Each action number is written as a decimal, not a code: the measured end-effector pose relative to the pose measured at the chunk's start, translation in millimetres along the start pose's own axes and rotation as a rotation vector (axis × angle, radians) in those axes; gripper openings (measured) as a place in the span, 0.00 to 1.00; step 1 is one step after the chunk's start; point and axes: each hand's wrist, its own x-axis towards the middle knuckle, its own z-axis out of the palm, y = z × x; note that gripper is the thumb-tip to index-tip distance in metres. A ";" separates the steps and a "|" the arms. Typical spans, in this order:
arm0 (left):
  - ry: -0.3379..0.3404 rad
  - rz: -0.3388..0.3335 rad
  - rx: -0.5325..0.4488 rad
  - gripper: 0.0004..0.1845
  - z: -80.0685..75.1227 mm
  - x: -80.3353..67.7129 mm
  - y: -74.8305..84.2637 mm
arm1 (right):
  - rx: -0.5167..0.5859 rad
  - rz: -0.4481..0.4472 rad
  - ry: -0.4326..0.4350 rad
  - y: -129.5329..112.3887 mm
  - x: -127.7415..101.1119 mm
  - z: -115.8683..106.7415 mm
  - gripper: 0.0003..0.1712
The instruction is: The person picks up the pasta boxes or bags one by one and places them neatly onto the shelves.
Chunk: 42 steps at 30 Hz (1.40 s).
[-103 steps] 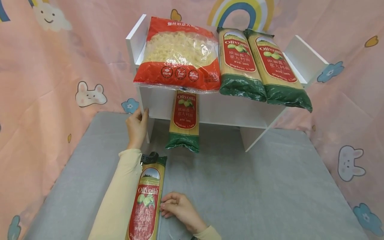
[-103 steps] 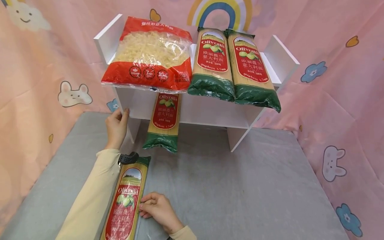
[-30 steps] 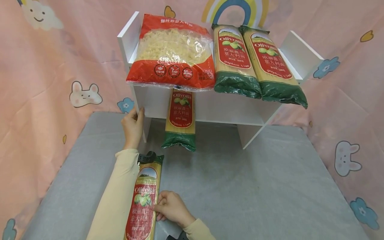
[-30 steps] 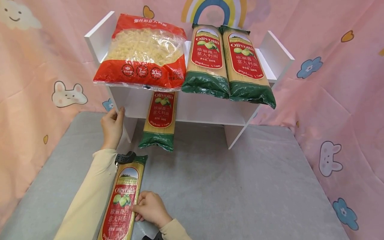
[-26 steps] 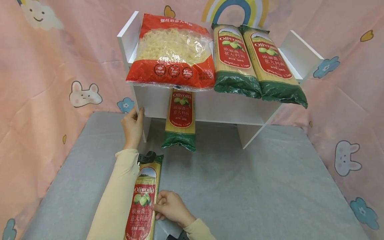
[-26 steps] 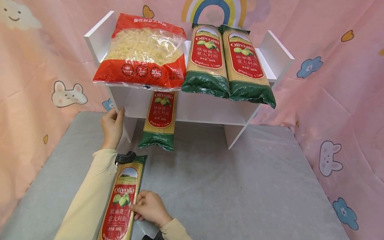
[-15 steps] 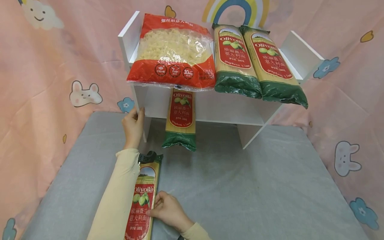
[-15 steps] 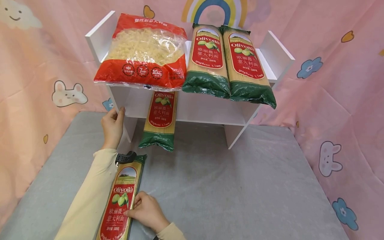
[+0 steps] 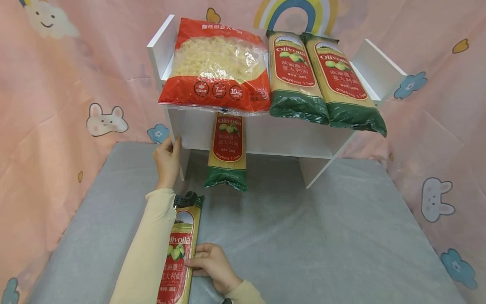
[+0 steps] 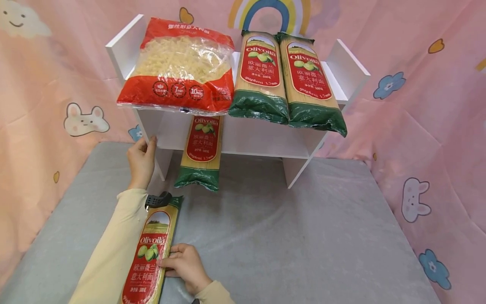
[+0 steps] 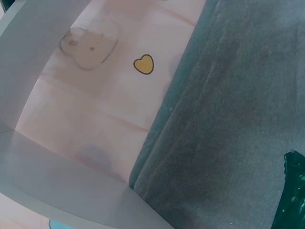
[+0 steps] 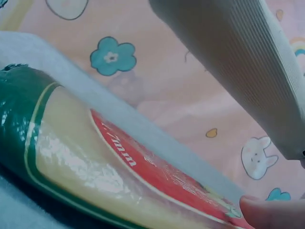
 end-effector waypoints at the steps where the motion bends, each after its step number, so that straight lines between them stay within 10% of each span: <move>1: -0.002 -0.003 -0.003 0.14 0.0 0.1 0.1 | -0.003 0.000 -0.003 0.2 0.4 0.7 0.15; 15: -0.006 0.000 -0.020 0.15 -0.2 0.9 -3.0 | -0.421 -0.115 0.003 0.6 -6.3 14.1 0.24; 27: -0.005 0.019 -0.007 0.15 -0.5 0.1 -2.3 | 0.010 -0.071 -0.078 14.8 -3.7 11.7 0.26; 42: -0.003 0.004 -0.001 0.15 -0.4 -0.2 -1.4 | -0.219 0.051 -0.063 2.4 -7.2 14.9 0.09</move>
